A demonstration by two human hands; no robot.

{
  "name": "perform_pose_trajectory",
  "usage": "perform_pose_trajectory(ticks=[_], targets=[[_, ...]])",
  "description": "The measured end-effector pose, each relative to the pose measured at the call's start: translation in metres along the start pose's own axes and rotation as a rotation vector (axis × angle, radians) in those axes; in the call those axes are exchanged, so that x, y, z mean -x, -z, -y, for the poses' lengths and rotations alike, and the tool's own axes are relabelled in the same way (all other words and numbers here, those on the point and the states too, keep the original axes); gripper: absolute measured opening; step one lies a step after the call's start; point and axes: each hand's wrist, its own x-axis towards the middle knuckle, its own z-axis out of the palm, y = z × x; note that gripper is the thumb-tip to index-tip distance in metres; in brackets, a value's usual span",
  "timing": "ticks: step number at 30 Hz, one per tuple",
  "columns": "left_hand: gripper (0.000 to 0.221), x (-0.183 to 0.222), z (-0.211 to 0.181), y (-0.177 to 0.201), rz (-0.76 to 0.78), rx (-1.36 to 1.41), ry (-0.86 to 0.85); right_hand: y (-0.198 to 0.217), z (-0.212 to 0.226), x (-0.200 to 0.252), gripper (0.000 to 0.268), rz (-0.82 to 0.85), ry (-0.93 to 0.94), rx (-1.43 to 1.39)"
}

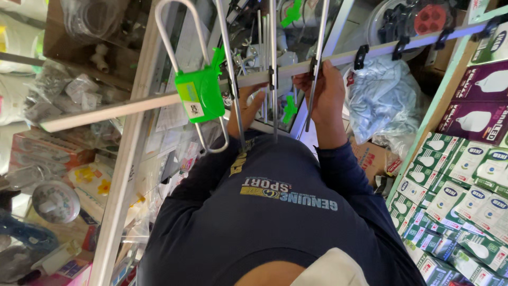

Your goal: The person assembles a television antenna by inserting aluminum rods into the main frame and securing them by hand.

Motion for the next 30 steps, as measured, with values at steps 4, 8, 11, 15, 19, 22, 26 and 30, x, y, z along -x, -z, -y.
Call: perform_pose_trajectory(ticks=[4, 8, 11, 15, 19, 22, 26, 30], targets=[[0.051, 0.024, -0.001, 0.037, 0.108, 0.183, 0.159, 0.005, -0.023, -0.012, 0.039, 0.005, -0.071, -0.118], [0.055, 0.056, -0.034, 0.065, 0.424, -0.385, 0.080, 0.003, -0.035, -0.024, 0.038, -0.004, -0.060, -0.122], [0.045, 0.071, -0.079, 0.056, 0.619, -0.519, 0.018, -0.001, -0.039, -0.029, 0.039, -0.024, -0.074, -0.078], [0.033, 0.059, -0.161, 0.045, 0.673, -0.504, -0.280, -0.012, -0.049, -0.038, 0.040, -0.024, -0.111, -0.083], [0.030, 0.016, -0.204, -0.020, 0.435, -0.628, -0.594, -0.022, -0.071, -0.036, 0.044, -0.059, -0.147, -0.070], [0.015, -0.045, -0.192, -0.072, 0.137, -0.988, -0.705, -0.027, -0.093, -0.046, 0.049, -0.060, -0.153, -0.029], [0.021, -0.100, -0.138, -0.050, 0.022, -1.330, -0.786, -0.019, -0.136, -0.054, 0.043, 0.245, -0.052, 0.052], [0.025, -0.116, -0.098, 0.004, 0.161, -1.436, -0.849, -0.021, -0.172, -0.039, 0.047, 0.149, 0.028, -0.233]])
